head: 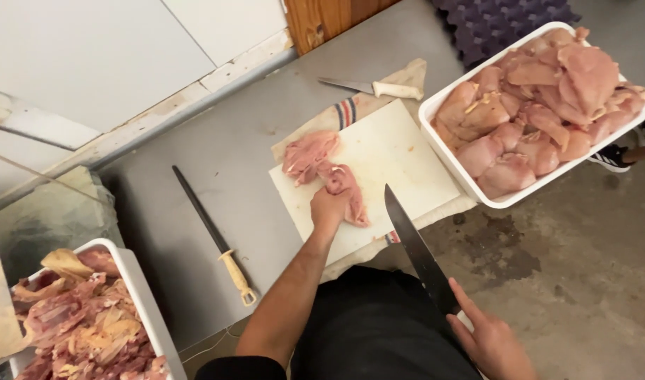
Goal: Slicing raw chicken breasts into thinner fillets on a cutting board.
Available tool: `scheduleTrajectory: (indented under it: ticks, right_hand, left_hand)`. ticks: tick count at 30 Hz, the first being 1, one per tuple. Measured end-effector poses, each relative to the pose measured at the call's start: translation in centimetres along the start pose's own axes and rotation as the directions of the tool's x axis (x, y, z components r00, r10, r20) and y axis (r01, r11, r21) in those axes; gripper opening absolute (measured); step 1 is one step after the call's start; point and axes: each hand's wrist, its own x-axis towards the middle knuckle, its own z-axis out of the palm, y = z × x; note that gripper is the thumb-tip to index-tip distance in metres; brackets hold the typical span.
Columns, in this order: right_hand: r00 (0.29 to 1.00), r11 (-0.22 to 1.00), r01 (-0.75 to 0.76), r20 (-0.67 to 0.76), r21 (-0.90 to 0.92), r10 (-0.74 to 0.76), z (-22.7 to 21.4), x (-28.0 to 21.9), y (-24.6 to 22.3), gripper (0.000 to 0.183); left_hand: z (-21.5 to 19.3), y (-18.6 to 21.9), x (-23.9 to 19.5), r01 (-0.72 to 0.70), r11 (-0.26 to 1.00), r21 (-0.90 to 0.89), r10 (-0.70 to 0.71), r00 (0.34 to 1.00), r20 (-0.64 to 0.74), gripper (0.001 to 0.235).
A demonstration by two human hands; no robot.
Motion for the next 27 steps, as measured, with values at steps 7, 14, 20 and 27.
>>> scheduleTrajectory:
  ticks: [7, 14, 20, 27]
  right_hand:
    - [0.988, 0.994, 0.054, -0.147, 0.098, -0.039, 1.8, -0.2, 4.9, 0.079]
    - [0.995, 0.978, -0.081, -0.038, 0.193, 0.09, -1.2, -1.6, 4.9, 0.077]
    - [0.995, 0.981, -0.089, -0.037, 0.174, 0.097, -1.7, -1.2, 6.0, 0.078]
    - [0.983, 0.975, -0.165, 0.107, 0.147, 0.15, -4.4, -1.0, 4.3, 0.075]
  left_hand:
    - [5.1, 3.4, -1.4, 0.066, 0.858, -0.509, -0.004, 0.993, 0.121, 0.012]
    - [9.5, 2.3, 0.3, 0.157, 0.71, -0.686, 0.194, 0.894, 0.405, 0.038]
    - [5.8, -1.6, -1.5, -0.222, 0.959, -0.174, 0.243, 0.964, 0.111, 0.022]
    - [11.4, 0.6, -0.2, -0.847, 0.272, 0.457, 0.892, 0.4, 0.211, 0.075]
